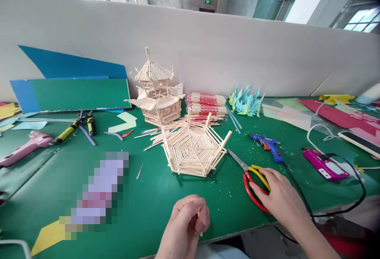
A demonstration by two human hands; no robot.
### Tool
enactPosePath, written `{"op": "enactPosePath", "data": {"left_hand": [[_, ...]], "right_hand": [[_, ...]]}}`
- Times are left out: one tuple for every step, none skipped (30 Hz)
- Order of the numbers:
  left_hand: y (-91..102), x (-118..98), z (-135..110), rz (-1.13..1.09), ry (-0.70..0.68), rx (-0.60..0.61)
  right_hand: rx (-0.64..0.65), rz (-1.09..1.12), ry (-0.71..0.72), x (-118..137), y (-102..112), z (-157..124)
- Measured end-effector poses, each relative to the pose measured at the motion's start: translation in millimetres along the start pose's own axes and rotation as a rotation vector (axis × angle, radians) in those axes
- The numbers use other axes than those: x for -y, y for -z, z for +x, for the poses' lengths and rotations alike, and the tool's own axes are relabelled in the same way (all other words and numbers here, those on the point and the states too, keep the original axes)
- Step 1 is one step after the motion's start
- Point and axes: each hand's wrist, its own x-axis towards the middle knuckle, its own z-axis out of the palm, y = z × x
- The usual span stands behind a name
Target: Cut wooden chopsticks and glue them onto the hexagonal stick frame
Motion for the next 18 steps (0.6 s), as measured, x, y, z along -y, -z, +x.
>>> {"op": "enactPosePath", "data": {"left_hand": [[0.4,1,-3,-0.001,0.007,-0.001],[0.6,2,-5,-0.008,0.022,0.001],[0.6,3,-6,-0.020,0.041,0.006],[0.1,4,-7,-0.035,0.059,0.013],[-0.9,4,-7,-0.048,0.072,0.022],[-2.2,5,-6,-0.057,0.076,0.032],[-4.0,5,-6,-0.061,0.074,0.043],[-5.9,6,-5,-0.061,0.071,0.053],[-7.8,6,-5,-0.059,0.066,0.061],[-9.4,5,-6,-0.055,0.061,0.063],[-10.6,5,-7,-0.050,0.057,0.061],[-11.1,5,-9,-0.039,0.054,0.054],[-10.9,5,-12,-0.020,0.049,0.040],[-10.0,4,-15,0.006,0.046,0.020],[-8.7,4,-18,0.035,0.044,-0.005],[-7.1,4,-21,0.062,0.041,-0.036],[-5.3,3,-24,0.080,0.036,-0.071],[-3.6,3,-26,0.090,0.027,-0.106]], "right_hand": [[-0.008,0.010,0.001,2,4,-1],[-0.014,0.034,-0.008,3,9,-2],[-0.019,0.068,-0.026,3,13,-3],[-0.028,0.104,-0.051,2,18,-3],[-0.041,0.134,-0.083,-1,21,-3],[-0.061,0.152,-0.118,-6,25,-1],[-0.086,0.156,-0.153,-13,27,1],[-0.111,0.150,-0.188,-21,28,5],[-0.130,0.141,-0.224,-31,28,11],[-0.142,0.132,-0.261,-42,27,17],[-0.143,0.127,-0.290,-52,24,25],[-0.135,0.121,-0.315,-62,19,33],[-0.124,0.115,-0.340,-70,14,41],[-0.107,0.113,-0.358,-77,8,49],[-0.089,0.113,-0.376,-82,2,56],[-0.070,0.116,-0.394,-86,-3,63],[-0.052,0.125,-0.408,-89,-7,69],[-0.033,0.141,-0.418,-91,-10,74]]}}
